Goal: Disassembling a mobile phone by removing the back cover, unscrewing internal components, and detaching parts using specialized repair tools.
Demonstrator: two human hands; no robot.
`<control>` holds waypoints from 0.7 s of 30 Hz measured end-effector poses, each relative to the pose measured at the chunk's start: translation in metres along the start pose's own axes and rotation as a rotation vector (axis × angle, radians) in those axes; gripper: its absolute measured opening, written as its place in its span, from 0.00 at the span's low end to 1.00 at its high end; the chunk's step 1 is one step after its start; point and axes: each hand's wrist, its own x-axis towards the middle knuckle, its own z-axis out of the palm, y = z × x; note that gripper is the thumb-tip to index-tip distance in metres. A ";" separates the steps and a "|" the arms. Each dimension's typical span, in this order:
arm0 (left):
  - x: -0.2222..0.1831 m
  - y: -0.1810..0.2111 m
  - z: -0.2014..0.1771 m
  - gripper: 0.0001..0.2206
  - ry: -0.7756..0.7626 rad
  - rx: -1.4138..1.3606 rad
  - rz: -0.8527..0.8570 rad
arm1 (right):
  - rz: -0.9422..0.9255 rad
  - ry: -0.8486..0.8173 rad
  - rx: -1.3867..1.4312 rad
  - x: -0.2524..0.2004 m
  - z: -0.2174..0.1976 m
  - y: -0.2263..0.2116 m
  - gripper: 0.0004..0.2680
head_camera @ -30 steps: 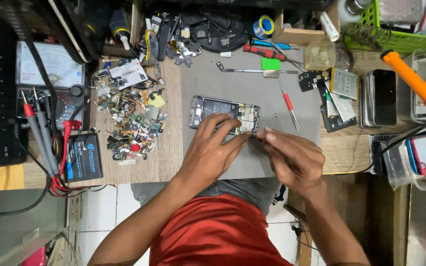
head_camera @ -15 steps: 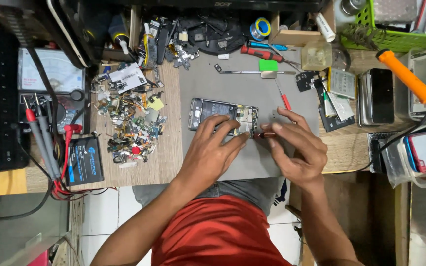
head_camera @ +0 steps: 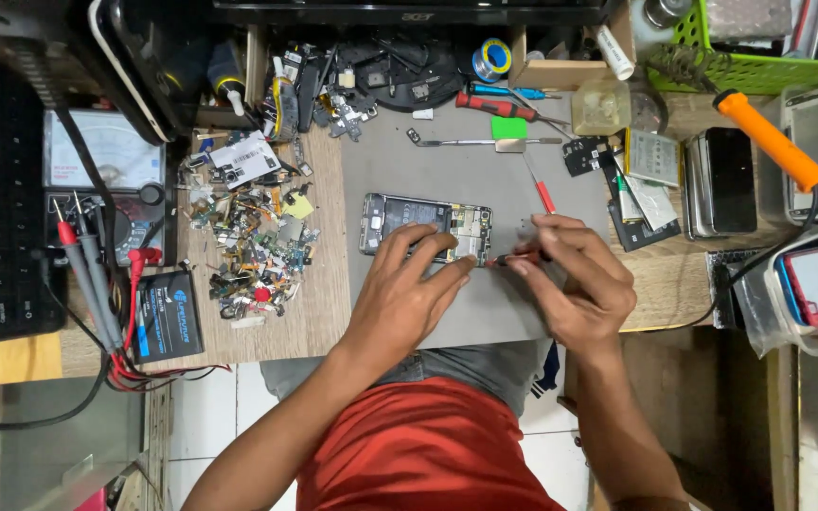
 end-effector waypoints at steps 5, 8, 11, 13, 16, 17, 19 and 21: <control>0.001 0.001 -0.001 0.05 -0.016 -0.004 0.005 | 0.037 -0.034 0.069 0.005 0.000 -0.008 0.10; 0.002 0.002 -0.002 0.05 -0.030 -0.007 -0.005 | -0.003 -0.032 -0.006 0.002 -0.003 -0.001 0.11; 0.002 0.002 -0.003 0.05 -0.065 -0.031 -0.036 | 0.027 0.006 -0.015 -0.001 -0.004 -0.002 0.13; 0.002 0.002 -0.002 0.05 -0.051 -0.019 -0.021 | 0.106 0.017 0.080 -0.001 0.000 -0.007 0.14; 0.001 0.003 0.000 0.05 -0.041 0.005 -0.009 | 0.057 -0.010 0.064 0.009 0.002 -0.011 0.10; 0.001 0.003 0.002 0.05 -0.042 0.006 -0.008 | 0.058 -0.008 0.064 0.005 -0.001 -0.006 0.10; 0.002 0.003 0.005 0.05 -0.019 0.041 -0.002 | 0.053 0.044 -0.041 -0.004 -0.007 0.004 0.13; 0.003 0.006 0.006 0.04 -0.015 0.024 -0.022 | 0.065 0.052 0.005 -0.005 -0.004 0.002 0.15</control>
